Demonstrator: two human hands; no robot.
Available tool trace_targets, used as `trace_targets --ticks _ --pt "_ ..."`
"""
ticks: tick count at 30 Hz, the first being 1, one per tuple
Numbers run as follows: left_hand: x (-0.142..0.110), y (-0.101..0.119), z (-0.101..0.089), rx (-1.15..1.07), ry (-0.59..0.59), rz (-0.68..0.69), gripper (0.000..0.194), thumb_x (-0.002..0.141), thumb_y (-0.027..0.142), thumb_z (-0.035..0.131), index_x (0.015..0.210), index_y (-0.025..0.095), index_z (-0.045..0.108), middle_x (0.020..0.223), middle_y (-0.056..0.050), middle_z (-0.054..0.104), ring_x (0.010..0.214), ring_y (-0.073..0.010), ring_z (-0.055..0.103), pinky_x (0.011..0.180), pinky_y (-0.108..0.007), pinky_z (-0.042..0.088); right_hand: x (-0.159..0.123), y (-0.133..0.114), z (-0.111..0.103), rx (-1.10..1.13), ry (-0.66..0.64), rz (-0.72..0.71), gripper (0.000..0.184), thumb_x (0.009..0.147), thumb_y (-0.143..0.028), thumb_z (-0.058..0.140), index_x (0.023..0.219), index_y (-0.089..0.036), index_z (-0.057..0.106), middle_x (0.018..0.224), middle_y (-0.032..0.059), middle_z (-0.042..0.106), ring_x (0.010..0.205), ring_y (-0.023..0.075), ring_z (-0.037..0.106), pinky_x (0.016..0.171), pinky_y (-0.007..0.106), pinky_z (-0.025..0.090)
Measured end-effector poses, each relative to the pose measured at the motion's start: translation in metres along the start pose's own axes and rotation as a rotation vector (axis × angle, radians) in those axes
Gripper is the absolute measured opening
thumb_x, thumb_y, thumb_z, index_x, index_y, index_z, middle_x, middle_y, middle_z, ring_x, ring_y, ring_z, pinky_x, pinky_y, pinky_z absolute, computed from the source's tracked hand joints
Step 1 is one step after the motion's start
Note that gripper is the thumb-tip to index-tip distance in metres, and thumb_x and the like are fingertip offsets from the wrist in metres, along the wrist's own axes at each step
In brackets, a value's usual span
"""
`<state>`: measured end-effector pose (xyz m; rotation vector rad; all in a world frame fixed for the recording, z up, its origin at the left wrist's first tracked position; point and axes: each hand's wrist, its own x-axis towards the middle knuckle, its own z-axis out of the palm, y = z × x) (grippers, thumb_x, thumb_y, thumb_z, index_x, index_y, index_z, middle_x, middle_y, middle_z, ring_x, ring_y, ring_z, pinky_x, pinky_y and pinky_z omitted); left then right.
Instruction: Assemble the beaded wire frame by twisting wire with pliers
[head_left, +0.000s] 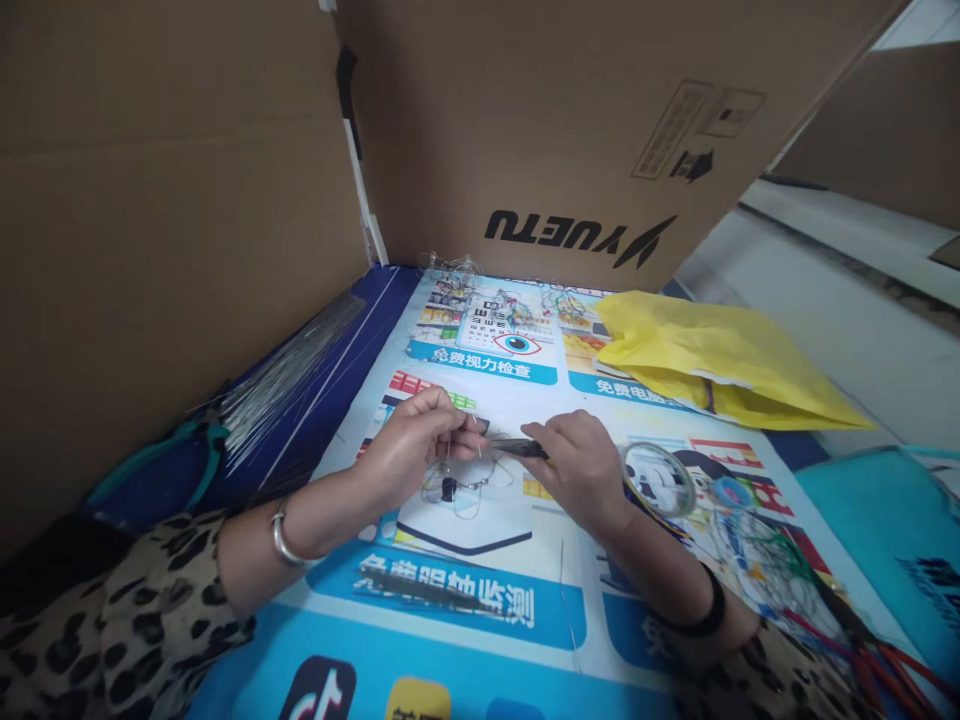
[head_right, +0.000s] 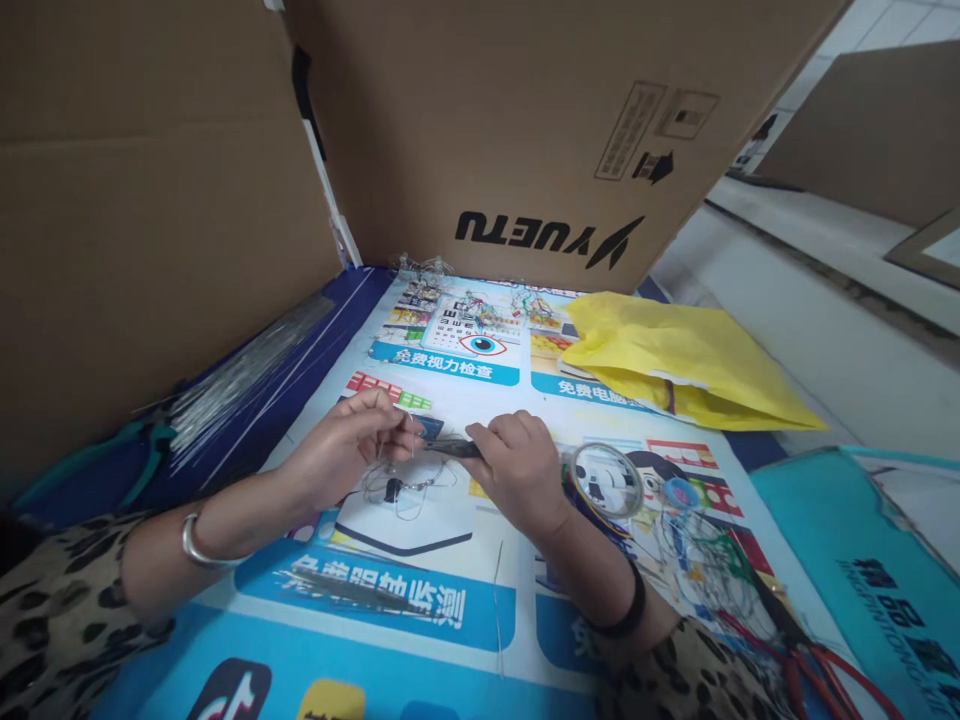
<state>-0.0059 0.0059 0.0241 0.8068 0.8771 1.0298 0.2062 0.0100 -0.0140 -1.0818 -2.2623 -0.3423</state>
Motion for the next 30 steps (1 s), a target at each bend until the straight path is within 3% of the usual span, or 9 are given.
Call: trace_targets --ticks 5,10,25,30 --pt "0.0 -0.001 0.001 0.006 0.009 -0.028 0.019 0.075 0.015 0.055 0.066 0.016 0.038 0.072 -0.006 0.067 0.065 -0.0156 0.067 0.058 -0.022 0.049 0.006 0.0 -0.013 -0.209 -0.002 -0.162 0.022 0.08 -0.034 0.061 0.093 -0.016 0.065 0.074 0.0059 0.059 0.072 0.0198 0.044 0.065 0.034 0.03" --pt "0.001 -0.003 0.001 0.027 0.023 -0.04 0.018 0.076 0.014 0.055 0.066 0.016 0.04 0.071 -0.006 0.067 0.064 -0.0158 0.067 0.055 -0.021 0.049 0.008 -0.007 -0.016 -0.278 0.027 -0.237 0.025 0.08 -0.038 0.06 0.094 -0.017 0.064 0.072 0.0046 0.059 0.072 0.0191 0.042 0.065 0.035 0.028" --pt "-0.001 -0.003 0.003 0.041 0.043 -0.073 0.017 0.08 0.011 0.05 0.067 0.016 0.04 0.07 -0.005 0.066 0.061 -0.0137 0.066 0.051 -0.019 0.049 0.005 -0.008 -0.016 -0.304 -0.013 -0.251 0.017 0.084 -0.028 0.056 0.095 -0.018 0.062 0.066 0.0021 0.054 0.069 0.0172 0.037 0.063 0.034 0.023" --pt "0.0 -0.003 0.002 0.044 0.04 -0.069 0.017 0.08 0.012 0.051 0.068 0.016 0.04 0.07 -0.006 0.066 0.062 -0.0137 0.066 0.052 -0.019 0.049 0.005 -0.01 -0.014 -0.321 -0.033 -0.267 0.01 0.083 -0.02 0.054 0.085 -0.015 0.062 0.063 0.0025 0.052 0.066 0.0171 0.036 0.061 0.034 0.022"
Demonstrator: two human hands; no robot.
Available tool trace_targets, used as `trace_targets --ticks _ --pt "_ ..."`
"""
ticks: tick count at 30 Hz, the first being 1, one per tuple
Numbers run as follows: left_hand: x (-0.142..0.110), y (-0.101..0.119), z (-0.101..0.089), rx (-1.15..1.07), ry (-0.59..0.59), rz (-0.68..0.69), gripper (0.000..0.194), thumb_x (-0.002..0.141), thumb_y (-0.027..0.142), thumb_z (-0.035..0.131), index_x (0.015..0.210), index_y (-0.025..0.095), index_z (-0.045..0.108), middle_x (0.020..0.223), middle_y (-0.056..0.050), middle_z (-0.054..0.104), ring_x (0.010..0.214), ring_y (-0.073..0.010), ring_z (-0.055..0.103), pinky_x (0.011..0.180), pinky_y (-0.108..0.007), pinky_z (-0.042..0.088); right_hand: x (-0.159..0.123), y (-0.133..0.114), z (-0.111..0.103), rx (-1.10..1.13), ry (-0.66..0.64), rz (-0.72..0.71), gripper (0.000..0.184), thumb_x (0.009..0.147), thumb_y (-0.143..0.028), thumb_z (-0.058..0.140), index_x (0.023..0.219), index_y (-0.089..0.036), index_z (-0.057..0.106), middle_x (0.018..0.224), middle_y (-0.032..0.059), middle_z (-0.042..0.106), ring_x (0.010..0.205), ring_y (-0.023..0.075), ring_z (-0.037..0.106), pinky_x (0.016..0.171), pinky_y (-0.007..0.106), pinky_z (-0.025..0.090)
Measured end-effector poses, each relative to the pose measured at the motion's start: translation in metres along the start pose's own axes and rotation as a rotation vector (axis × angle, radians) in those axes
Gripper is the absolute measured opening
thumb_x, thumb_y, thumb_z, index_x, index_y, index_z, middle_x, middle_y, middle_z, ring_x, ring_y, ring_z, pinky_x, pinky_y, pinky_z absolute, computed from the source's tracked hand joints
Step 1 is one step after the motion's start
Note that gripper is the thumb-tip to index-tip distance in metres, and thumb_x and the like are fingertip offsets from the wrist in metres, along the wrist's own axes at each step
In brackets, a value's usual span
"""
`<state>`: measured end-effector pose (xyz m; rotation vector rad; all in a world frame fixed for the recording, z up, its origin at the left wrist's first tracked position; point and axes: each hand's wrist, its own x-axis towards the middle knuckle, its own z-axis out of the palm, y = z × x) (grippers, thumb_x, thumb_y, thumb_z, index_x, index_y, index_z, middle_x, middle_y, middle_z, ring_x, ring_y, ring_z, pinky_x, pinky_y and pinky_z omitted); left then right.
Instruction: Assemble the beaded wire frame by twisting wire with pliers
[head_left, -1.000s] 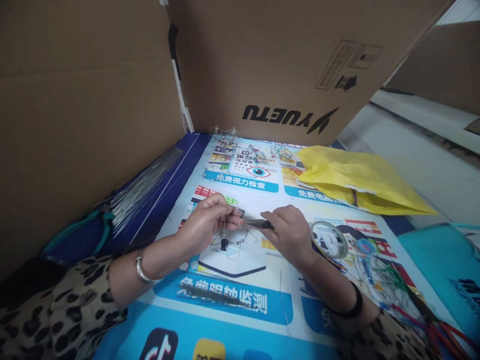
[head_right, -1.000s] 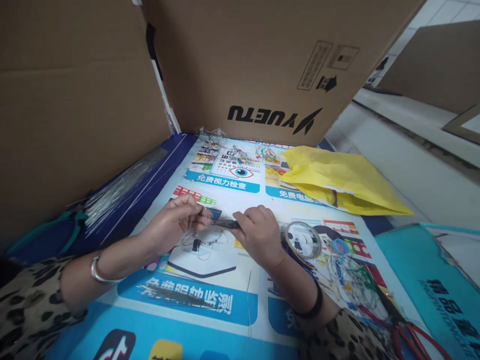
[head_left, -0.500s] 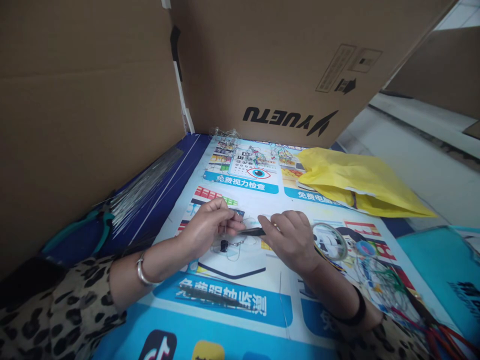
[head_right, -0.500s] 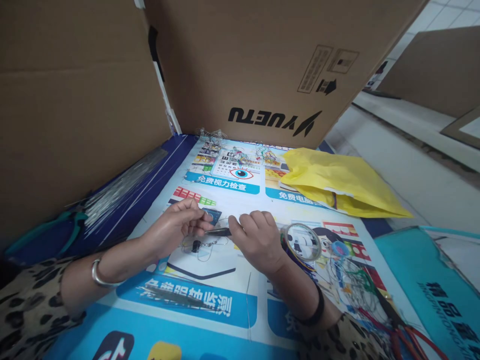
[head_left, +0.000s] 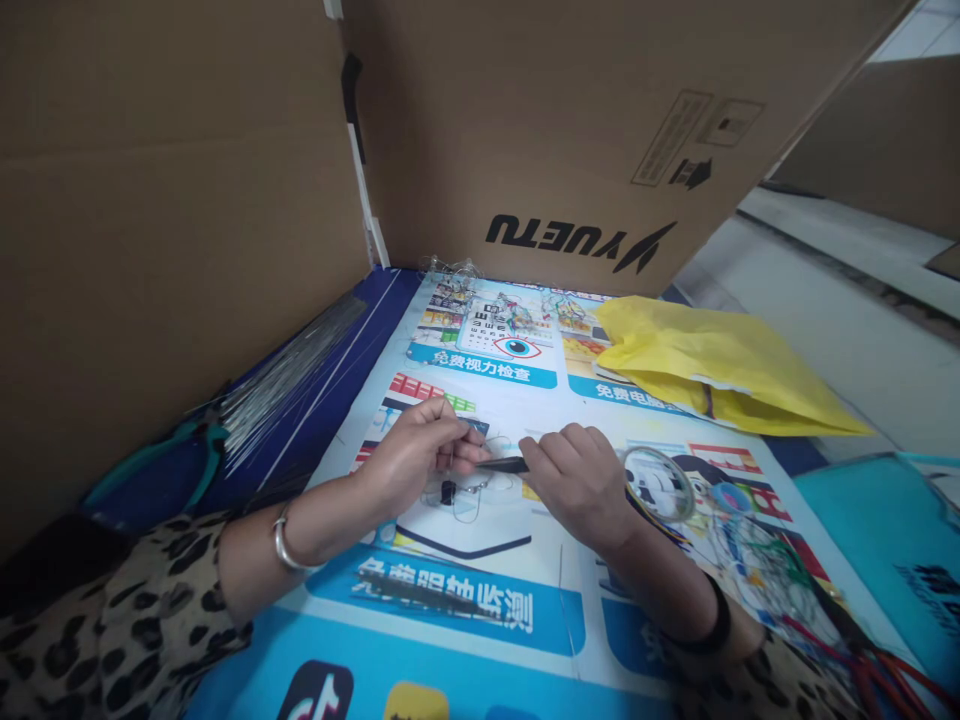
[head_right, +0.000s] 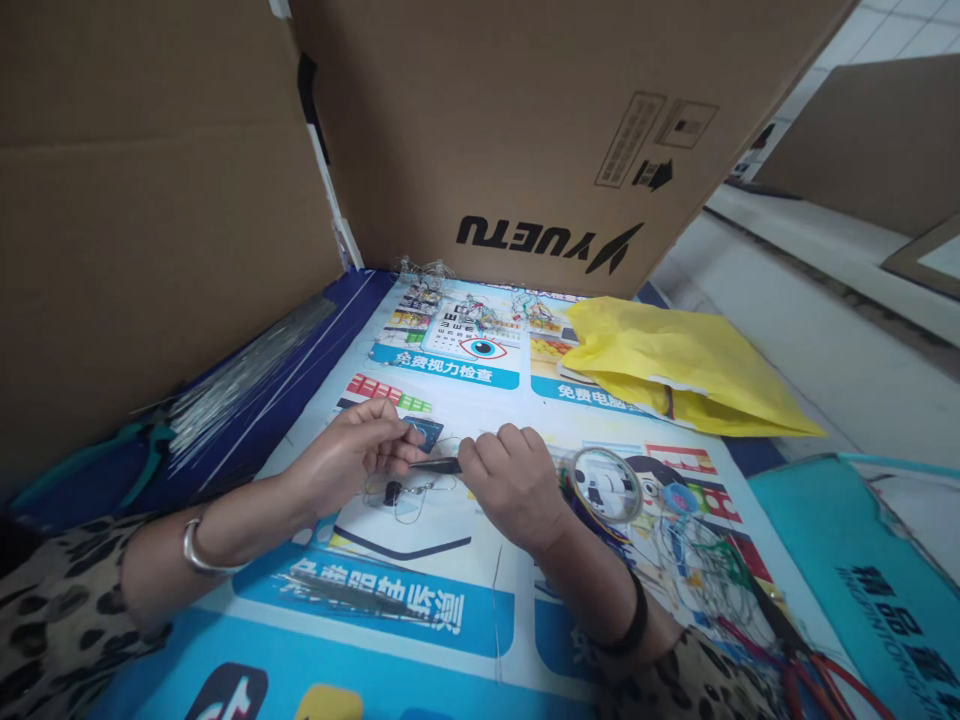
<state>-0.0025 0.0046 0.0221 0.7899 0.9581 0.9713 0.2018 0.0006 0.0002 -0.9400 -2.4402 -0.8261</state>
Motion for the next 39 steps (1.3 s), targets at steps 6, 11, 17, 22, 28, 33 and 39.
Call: trace_targets --ticks 6,11,17,22,28,33,39 --pt "0.0 0.002 0.0 0.008 0.009 0.029 0.018 0.078 0.015 0.055 0.068 0.016 0.039 0.071 -0.005 0.066 0.062 -0.0145 0.066 0.054 -0.021 0.049 0.001 -0.005 0.0 0.049 -0.109 0.038 0.013 0.086 -0.022 0.05 0.077 -0.017 0.058 0.066 0.0034 0.053 0.066 0.0179 0.039 0.061 0.033 0.023" --pt "0.001 0.001 -0.001 0.063 -0.033 0.084 0.022 0.075 0.02 0.059 0.067 0.016 0.039 0.071 -0.003 0.064 0.063 -0.0138 0.065 0.055 -0.02 0.048 0.003 -0.007 -0.005 0.116 -0.27 0.065 0.021 0.084 -0.035 0.054 0.073 -0.018 0.055 0.067 0.0035 0.056 0.065 0.018 0.045 0.06 0.032 0.024" --pt "0.001 0.005 -0.004 0.21 -0.13 0.146 0.022 0.076 0.024 0.06 0.067 0.015 0.042 0.074 -0.003 0.065 0.062 -0.012 0.064 0.057 -0.022 0.049 0.009 -0.005 -0.021 0.296 -0.468 0.134 0.024 0.086 -0.039 0.053 0.077 -0.017 0.059 0.072 0.0035 0.064 0.066 0.0162 0.055 0.057 0.028 0.028" --pt "0.0 0.01 -0.005 0.285 -0.23 0.185 0.021 0.078 0.026 0.059 0.067 0.015 0.045 0.075 -0.005 0.066 0.064 -0.0128 0.063 0.059 -0.024 0.049 0.018 0.0 -0.032 0.487 -0.714 0.264 0.028 0.086 -0.043 0.05 0.078 -0.019 0.061 0.075 0.0027 0.067 0.065 0.0155 0.058 0.054 0.025 0.028" --pt "-0.002 0.011 -0.008 0.42 -0.332 0.229 0.015 0.08 0.024 0.055 0.07 0.015 0.049 0.075 -0.005 0.065 0.065 -0.013 0.061 0.062 -0.025 0.049 0.018 0.008 -0.033 0.793 -0.855 0.302 0.037 0.085 -0.048 0.047 0.068 -0.018 0.059 0.062 -0.0014 0.059 0.056 0.0102 0.05 0.051 0.022 0.025" --pt "-0.006 0.012 -0.008 0.577 -0.405 0.295 0.013 0.083 0.023 0.05 0.073 0.015 0.054 0.073 -0.005 0.063 0.067 -0.0131 0.058 0.062 -0.024 0.046 0.017 0.016 -0.034 1.17 -1.0 0.396 0.04 0.083 -0.049 0.048 0.061 -0.016 0.056 0.054 -0.0036 0.053 0.051 0.0081 0.046 0.049 0.021 0.029" --pt "-0.007 0.011 -0.006 0.605 -0.361 0.317 0.014 0.081 0.02 0.051 0.068 0.016 0.052 0.073 -0.004 0.064 0.068 -0.013 0.058 0.062 -0.023 0.045 0.02 0.01 -0.035 0.984 -0.929 0.304 0.034 0.085 -0.045 0.048 0.07 -0.018 0.061 0.062 -0.0016 0.059 0.057 0.0108 0.051 0.052 0.022 0.03"
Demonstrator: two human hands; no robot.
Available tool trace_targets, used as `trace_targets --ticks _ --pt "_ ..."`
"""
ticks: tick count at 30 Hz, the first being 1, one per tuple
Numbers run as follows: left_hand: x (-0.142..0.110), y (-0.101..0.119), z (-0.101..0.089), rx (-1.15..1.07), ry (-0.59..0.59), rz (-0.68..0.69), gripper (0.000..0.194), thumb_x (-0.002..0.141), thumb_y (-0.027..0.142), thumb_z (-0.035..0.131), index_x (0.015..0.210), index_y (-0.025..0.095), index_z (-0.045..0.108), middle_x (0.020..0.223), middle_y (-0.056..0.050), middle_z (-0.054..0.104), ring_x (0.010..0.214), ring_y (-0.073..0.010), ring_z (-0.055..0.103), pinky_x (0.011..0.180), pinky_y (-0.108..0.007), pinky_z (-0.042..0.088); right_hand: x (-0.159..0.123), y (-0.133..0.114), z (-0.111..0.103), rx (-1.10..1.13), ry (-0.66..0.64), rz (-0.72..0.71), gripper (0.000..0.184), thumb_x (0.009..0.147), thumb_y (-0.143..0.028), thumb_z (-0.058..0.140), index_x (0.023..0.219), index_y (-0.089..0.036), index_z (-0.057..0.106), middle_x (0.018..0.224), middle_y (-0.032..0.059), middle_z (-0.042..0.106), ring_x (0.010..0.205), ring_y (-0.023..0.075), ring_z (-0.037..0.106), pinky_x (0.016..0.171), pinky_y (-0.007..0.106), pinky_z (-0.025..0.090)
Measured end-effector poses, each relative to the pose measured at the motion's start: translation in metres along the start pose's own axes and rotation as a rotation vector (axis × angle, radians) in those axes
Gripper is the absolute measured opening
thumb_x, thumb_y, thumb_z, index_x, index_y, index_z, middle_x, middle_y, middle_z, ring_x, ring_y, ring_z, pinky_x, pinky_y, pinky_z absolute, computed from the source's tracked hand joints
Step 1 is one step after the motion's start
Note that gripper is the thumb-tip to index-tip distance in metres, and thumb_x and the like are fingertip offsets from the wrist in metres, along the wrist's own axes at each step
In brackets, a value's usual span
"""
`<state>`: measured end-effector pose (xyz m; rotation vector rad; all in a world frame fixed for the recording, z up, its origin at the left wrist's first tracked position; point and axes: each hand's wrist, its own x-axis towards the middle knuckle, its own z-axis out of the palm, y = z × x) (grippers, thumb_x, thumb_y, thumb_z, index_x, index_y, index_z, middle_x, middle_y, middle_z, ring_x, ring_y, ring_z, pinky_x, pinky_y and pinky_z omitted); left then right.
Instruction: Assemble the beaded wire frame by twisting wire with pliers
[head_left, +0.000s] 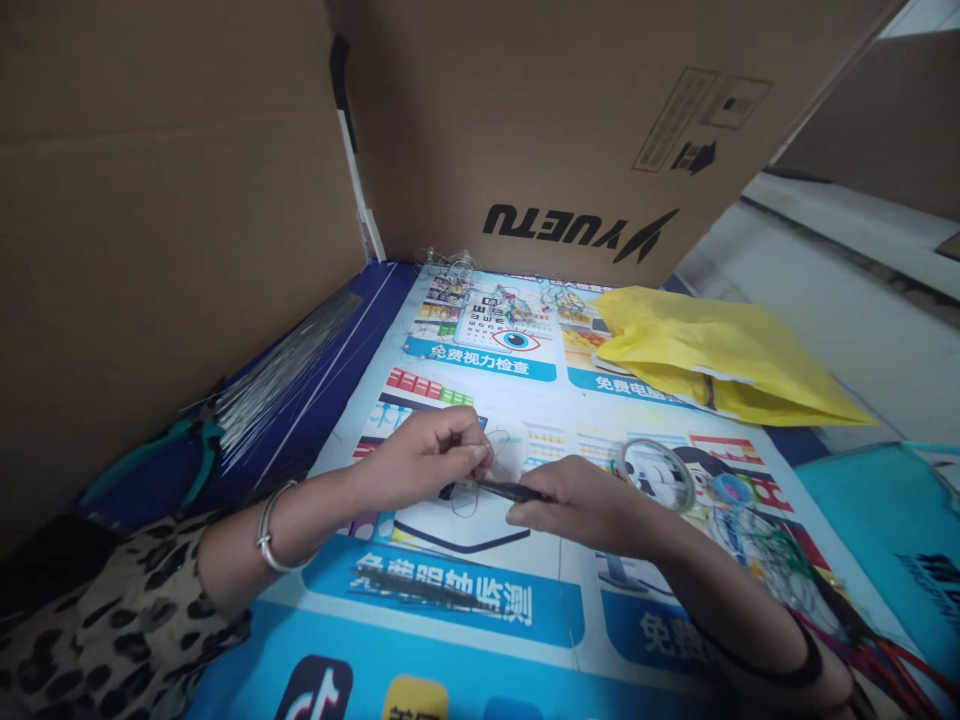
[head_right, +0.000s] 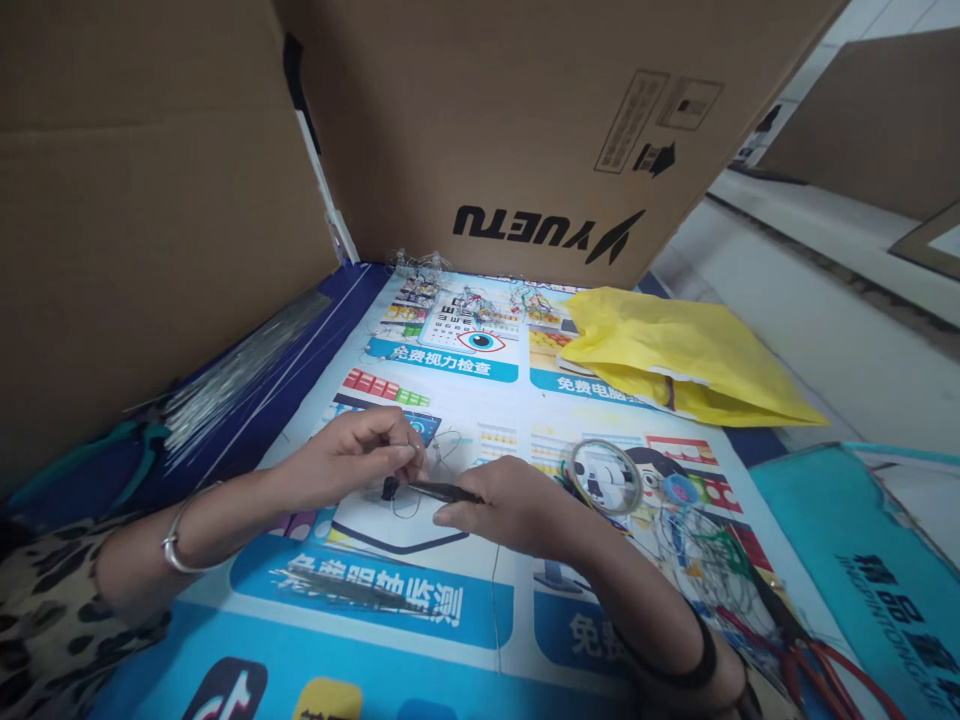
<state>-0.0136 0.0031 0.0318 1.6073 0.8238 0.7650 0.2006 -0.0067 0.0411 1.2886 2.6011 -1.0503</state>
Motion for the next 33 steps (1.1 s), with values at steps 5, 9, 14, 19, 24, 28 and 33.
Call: trace_targets --ticks 5,9,14,19,24,28,33 --pt "0.007 -0.004 -0.003 -0.213 0.214 -0.116 0.019 0.076 0.022 0.056 0.062 0.016 0.045 0.072 -0.004 0.066 0.065 -0.013 0.061 0.06 -0.023 0.046 0.008 0.004 0.016 -0.547 0.545 0.027 0.028 0.086 -0.04 0.05 0.077 -0.017 0.062 0.075 0.0049 0.063 0.07 0.017 0.053 0.061 0.028 0.03" --pt "0.009 -0.006 -0.002 -0.359 0.307 -0.211 0.022 0.072 0.022 0.06 0.06 0.016 0.042 0.069 -0.004 0.066 0.06 -0.0126 0.061 0.056 -0.022 0.046 0.009 0.01 0.021 -0.779 0.774 -0.119 0.022 0.085 -0.035 0.053 0.079 -0.016 0.063 0.07 0.0049 0.059 0.069 0.0182 0.048 0.063 0.032 0.028" --pt "0.006 -0.008 0.007 -0.484 0.329 -0.276 0.021 0.071 0.021 0.06 0.061 0.016 0.043 0.068 -0.003 0.065 0.06 -0.0125 0.062 0.054 -0.021 0.044 0.008 0.006 0.025 -0.96 0.839 -0.277 0.016 0.084 -0.026 0.054 0.091 -0.015 0.063 0.071 0.0039 0.058 0.067 0.0174 0.044 0.061 0.034 0.026" --pt "0.003 -0.007 0.014 -0.546 0.319 -0.299 0.021 0.07 0.021 0.061 0.061 0.016 0.043 0.067 -0.003 0.065 0.06 -0.0128 0.062 0.058 -0.023 0.045 0.01 0.001 0.03 -1.004 0.881 -0.355 0.016 0.084 -0.019 0.052 0.096 -0.014 0.062 0.071 0.0034 0.057 0.068 0.0162 0.045 0.06 0.034 0.025" --pt "0.003 -0.005 0.016 -0.537 0.332 -0.319 0.021 0.069 0.022 0.061 0.06 0.016 0.043 0.067 -0.003 0.065 0.061 -0.0129 0.062 0.059 -0.023 0.045 0.01 -0.002 0.031 -1.015 0.877 -0.37 0.016 0.084 -0.02 0.054 0.097 -0.014 0.062 0.07 0.0031 0.057 0.067 0.0158 0.043 0.06 0.034 0.025" --pt "0.003 -0.005 0.016 -0.502 0.33 -0.313 0.02 0.069 0.022 0.06 0.059 0.016 0.043 0.068 -0.004 0.065 0.061 -0.0129 0.062 0.058 -0.023 0.044 0.011 -0.003 0.031 -1.019 0.866 -0.36 0.017 0.084 -0.021 0.054 0.097 -0.013 0.062 0.071 0.0038 0.058 0.067 0.0171 0.043 0.06 0.035 0.026" --pt "0.002 -0.005 0.016 -0.489 0.336 -0.31 0.021 0.069 0.022 0.059 0.059 0.016 0.041 0.067 -0.004 0.065 0.061 -0.0126 0.06 0.057 -0.022 0.042 0.011 -0.003 0.031 -1.017 0.856 -0.356 0.018 0.083 -0.022 0.055 0.097 -0.012 0.062 0.069 0.0037 0.058 0.067 0.0176 0.042 0.059 0.035 0.025"
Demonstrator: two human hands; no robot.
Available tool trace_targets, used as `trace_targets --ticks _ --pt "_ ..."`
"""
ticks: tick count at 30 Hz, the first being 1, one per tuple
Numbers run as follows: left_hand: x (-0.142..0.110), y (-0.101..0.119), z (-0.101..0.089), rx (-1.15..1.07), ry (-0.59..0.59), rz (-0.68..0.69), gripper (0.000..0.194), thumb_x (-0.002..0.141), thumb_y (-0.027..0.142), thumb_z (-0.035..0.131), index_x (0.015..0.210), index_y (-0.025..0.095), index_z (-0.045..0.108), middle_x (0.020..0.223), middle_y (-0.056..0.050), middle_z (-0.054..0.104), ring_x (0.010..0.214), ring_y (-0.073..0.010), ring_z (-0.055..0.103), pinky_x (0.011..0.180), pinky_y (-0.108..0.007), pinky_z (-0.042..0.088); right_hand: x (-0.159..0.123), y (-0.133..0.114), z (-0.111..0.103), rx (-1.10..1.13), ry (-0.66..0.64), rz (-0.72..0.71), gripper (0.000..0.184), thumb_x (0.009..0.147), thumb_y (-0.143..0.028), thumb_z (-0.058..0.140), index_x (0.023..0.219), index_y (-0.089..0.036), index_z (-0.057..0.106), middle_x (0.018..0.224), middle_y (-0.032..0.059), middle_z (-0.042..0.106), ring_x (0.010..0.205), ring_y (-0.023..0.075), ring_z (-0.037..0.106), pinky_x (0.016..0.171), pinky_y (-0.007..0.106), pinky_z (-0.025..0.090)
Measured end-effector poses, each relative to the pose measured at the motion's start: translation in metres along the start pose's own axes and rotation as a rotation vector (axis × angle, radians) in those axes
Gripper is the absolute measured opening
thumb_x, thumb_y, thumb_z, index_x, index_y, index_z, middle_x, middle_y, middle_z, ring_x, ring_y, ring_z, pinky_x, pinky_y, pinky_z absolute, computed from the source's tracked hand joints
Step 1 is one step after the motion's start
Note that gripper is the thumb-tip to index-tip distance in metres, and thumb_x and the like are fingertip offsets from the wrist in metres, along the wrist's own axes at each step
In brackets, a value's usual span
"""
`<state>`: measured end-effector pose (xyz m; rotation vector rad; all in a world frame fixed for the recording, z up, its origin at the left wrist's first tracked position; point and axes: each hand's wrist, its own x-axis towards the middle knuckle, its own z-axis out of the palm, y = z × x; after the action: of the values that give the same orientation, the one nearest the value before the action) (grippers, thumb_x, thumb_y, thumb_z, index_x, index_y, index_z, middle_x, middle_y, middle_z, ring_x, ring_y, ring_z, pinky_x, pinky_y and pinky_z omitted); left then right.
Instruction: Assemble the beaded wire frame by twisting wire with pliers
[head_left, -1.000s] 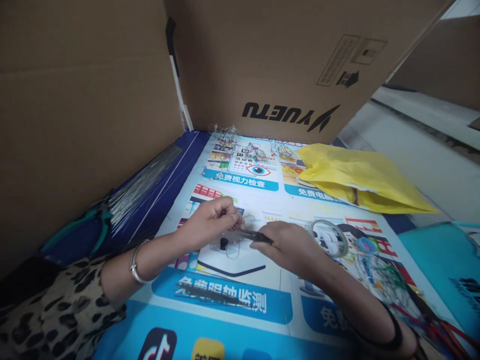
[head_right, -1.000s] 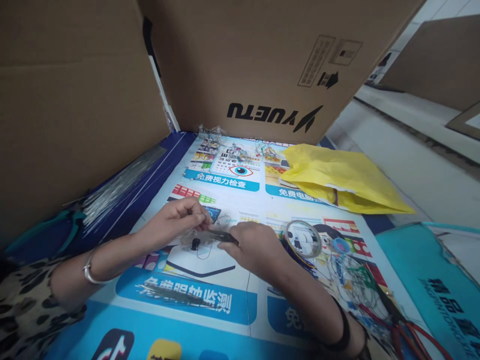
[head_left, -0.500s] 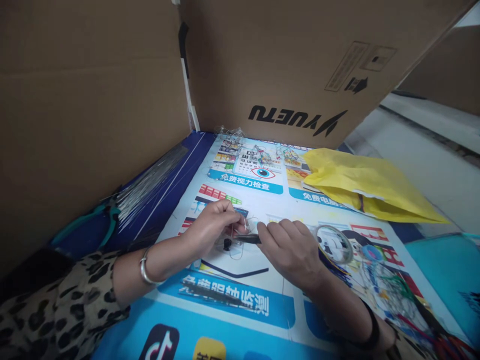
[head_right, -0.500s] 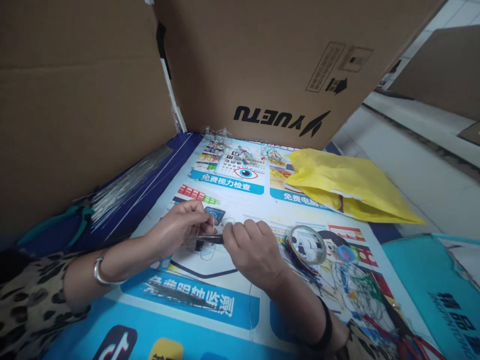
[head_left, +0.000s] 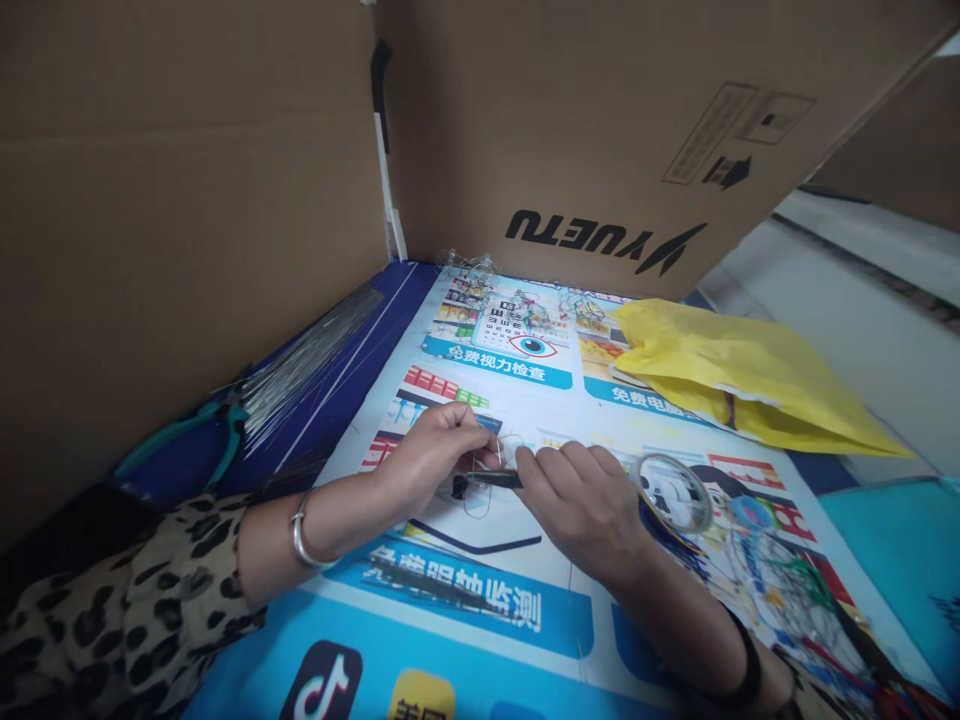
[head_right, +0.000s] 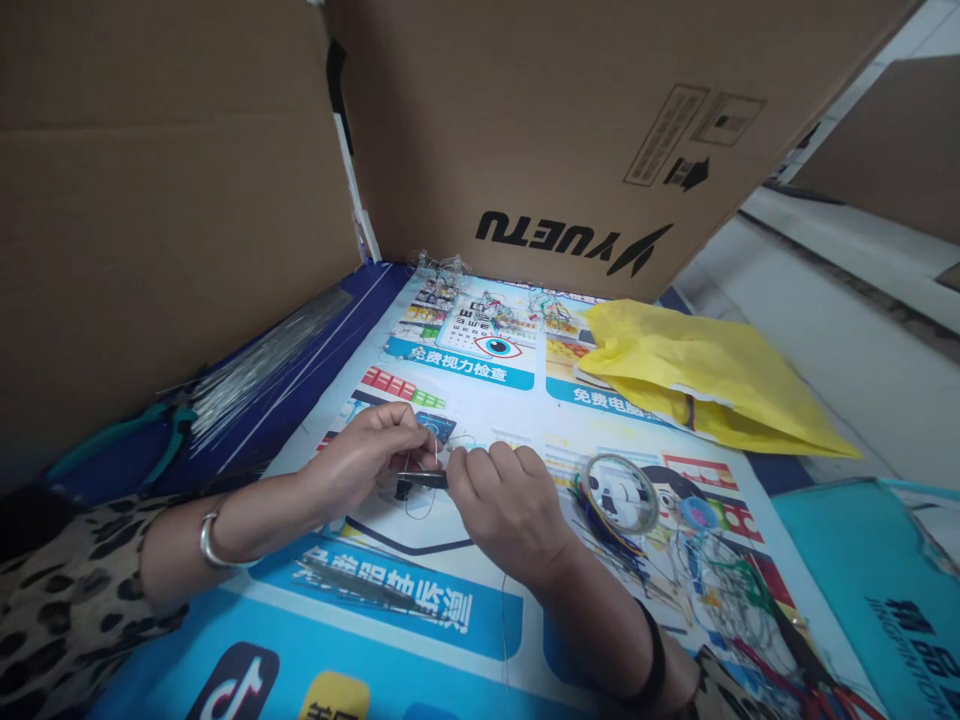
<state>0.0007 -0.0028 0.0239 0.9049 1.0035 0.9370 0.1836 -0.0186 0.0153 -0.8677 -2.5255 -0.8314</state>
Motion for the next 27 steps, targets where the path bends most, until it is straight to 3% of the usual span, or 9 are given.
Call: trace_targets --ticks 18,24,27 --pt "0.0017 -0.0038 -0.0013 0.008 -0.008 -0.002 0.021 0.07 0.022 0.059 0.062 0.016 0.04 0.071 -0.002 0.064 0.062 -0.0115 0.061 0.058 -0.022 0.043 0.0005 -0.002 0.0011 0.017 -0.023 0.032 0.013 0.084 -0.017 0.05 0.09 -0.012 0.06 0.067 0.0037 0.054 0.066 0.0175 0.041 0.059 0.033 0.024" --pt "0.0036 -0.0008 -0.0048 0.114 -0.031 0.093 0.018 0.075 0.024 0.056 0.065 0.016 0.043 0.069 -0.002 0.064 0.064 -0.0125 0.061 0.059 -0.024 0.044 -0.0017 -0.0064 0.0044 0.049 -0.152 0.11 0.006 0.08 -0.023 0.058 0.08 -0.017 0.058 0.067 0.0025 0.055 0.065 0.0185 0.044 0.059 0.033 0.024" --pt "0.0045 0.0019 -0.0073 0.239 -0.059 0.15 0.018 0.077 0.025 0.053 0.065 0.016 0.044 0.065 -0.002 0.064 0.066 -0.0126 0.06 0.061 -0.023 0.044 -0.0007 -0.0089 0.0043 0.115 -0.223 0.158 0.013 0.08 -0.03 0.06 0.074 -0.019 0.057 0.067 0.0024 0.056 0.065 0.0188 0.047 0.059 0.032 0.025"
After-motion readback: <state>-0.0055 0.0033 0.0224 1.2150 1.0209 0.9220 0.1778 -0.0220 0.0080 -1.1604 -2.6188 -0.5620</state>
